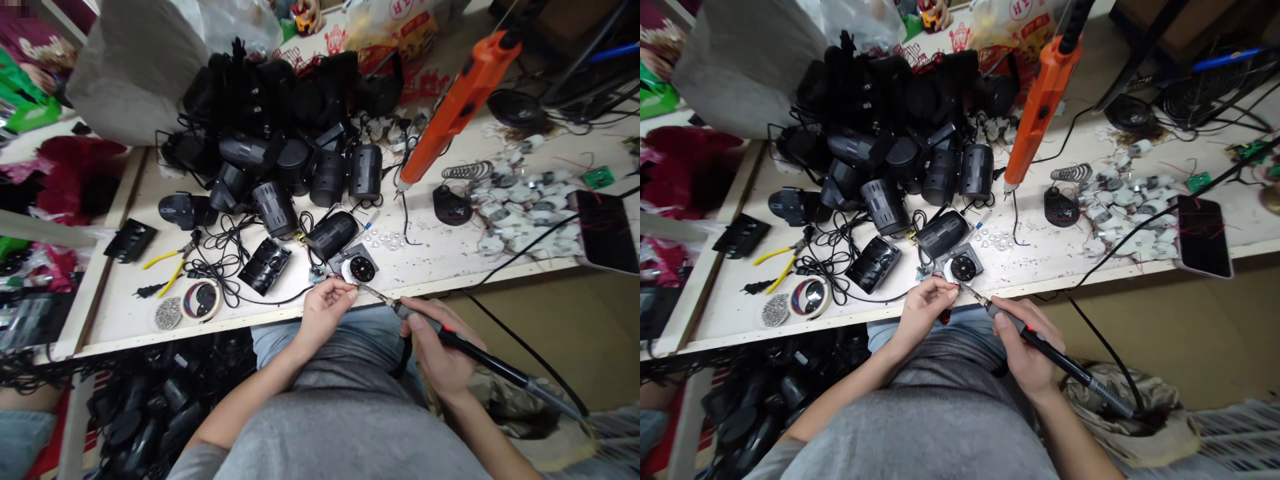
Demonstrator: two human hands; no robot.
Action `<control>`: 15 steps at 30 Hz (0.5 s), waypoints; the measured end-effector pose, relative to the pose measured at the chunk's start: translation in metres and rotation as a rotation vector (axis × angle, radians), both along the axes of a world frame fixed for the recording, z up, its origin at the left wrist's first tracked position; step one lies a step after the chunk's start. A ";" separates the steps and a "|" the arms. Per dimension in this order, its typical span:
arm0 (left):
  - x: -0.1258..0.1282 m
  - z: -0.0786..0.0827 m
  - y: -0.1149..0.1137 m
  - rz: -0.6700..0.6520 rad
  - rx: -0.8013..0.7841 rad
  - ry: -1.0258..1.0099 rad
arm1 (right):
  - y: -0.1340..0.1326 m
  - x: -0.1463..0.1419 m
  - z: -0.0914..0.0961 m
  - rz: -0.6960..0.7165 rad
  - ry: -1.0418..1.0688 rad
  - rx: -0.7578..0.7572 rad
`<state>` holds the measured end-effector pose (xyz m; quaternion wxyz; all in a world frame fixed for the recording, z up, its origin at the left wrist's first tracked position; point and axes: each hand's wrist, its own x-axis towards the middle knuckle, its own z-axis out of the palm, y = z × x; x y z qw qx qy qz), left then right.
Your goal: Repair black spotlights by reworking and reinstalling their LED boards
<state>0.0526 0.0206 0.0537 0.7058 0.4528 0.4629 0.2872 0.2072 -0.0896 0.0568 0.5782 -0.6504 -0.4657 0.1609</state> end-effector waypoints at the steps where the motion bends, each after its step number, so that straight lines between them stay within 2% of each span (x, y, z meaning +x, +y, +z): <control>1: 0.000 0.000 0.000 -0.001 -0.002 0.002 | 0.000 0.000 0.000 0.000 -0.001 -0.006; 6: 0.000 -0.002 -0.001 -0.011 0.017 0.008 | 0.000 0.000 0.001 0.007 0.002 0.000; 9: -0.002 -0.003 -0.002 -0.049 0.093 0.037 | -0.003 0.000 0.001 0.011 0.032 0.016; 11: -0.006 -0.003 -0.003 -0.085 0.261 0.093 | -0.007 0.003 0.001 -0.008 0.061 0.026; 13: -0.013 -0.004 -0.004 -0.164 0.559 0.192 | -0.010 0.008 0.002 -0.067 0.105 0.055; 15: -0.022 -0.008 -0.007 -0.310 0.896 0.311 | -0.011 0.015 0.004 -0.155 0.158 0.099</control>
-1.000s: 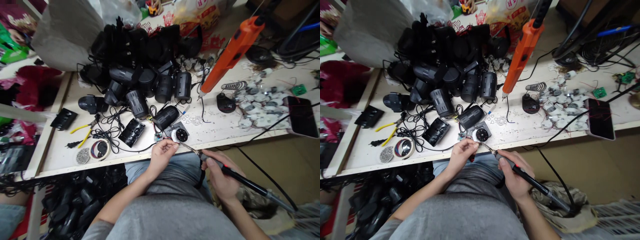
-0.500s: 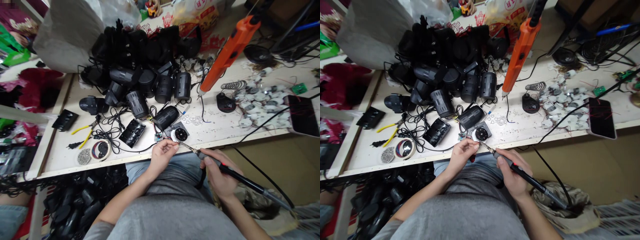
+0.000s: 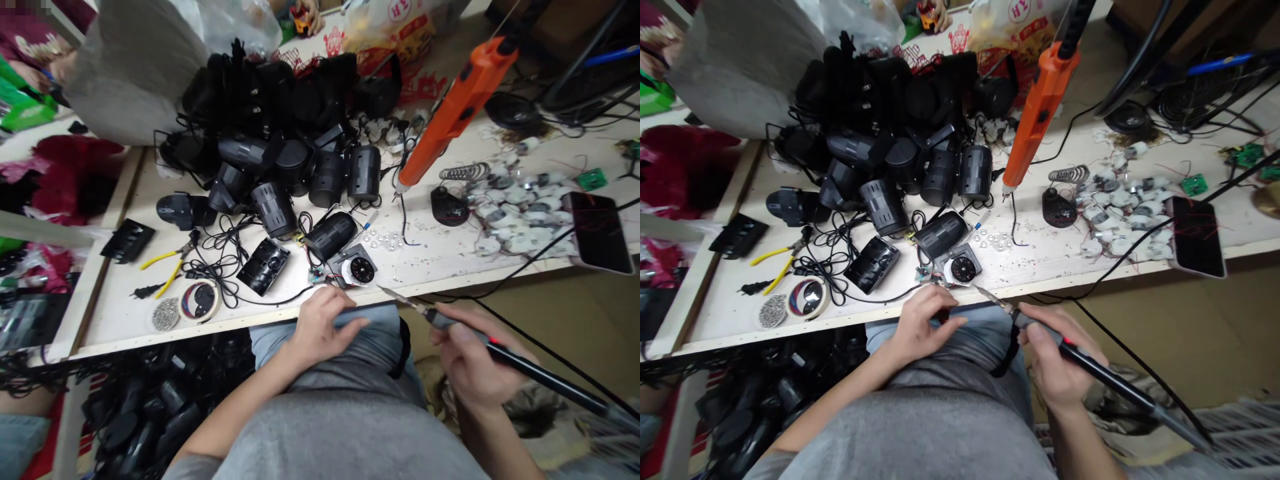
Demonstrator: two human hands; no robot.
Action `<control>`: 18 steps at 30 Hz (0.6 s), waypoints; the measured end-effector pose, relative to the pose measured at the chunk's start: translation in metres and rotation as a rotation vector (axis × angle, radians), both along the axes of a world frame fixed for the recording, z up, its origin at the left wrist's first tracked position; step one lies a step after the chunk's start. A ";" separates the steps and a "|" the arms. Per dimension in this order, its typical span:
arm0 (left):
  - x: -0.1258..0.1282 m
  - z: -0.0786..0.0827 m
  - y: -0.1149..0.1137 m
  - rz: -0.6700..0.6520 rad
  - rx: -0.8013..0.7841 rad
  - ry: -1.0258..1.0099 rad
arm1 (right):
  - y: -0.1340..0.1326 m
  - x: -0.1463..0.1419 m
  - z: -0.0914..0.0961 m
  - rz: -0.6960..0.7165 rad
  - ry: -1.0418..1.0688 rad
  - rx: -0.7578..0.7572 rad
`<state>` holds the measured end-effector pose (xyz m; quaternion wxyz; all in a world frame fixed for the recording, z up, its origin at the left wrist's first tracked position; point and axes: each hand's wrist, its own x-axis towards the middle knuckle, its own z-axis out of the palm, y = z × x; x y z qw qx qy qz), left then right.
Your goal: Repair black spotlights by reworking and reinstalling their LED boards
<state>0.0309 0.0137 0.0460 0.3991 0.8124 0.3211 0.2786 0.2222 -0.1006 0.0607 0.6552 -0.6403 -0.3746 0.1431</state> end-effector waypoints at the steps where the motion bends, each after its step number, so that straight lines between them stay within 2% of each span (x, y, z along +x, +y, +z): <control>1: -0.004 -0.002 -0.002 -0.074 0.135 0.069 | 0.001 0.004 0.001 -0.047 0.023 0.020; 4: -0.014 -0.010 -0.006 -0.200 0.362 0.184 | 0.010 0.015 0.006 -0.177 0.087 0.087; 7: -0.023 -0.013 -0.008 -0.170 0.395 0.117 | 0.023 0.029 0.010 -0.262 0.093 0.139; 10: -0.032 -0.008 -0.007 -0.098 0.317 -0.009 | 0.032 0.048 0.017 -0.337 0.007 0.169; 14: -0.045 0.006 -0.005 0.023 0.081 -0.149 | 0.042 0.068 0.029 -0.406 -0.023 0.223; 18: -0.049 0.023 0.008 0.323 -0.034 -0.217 | 0.047 0.070 0.031 -0.386 -0.051 0.229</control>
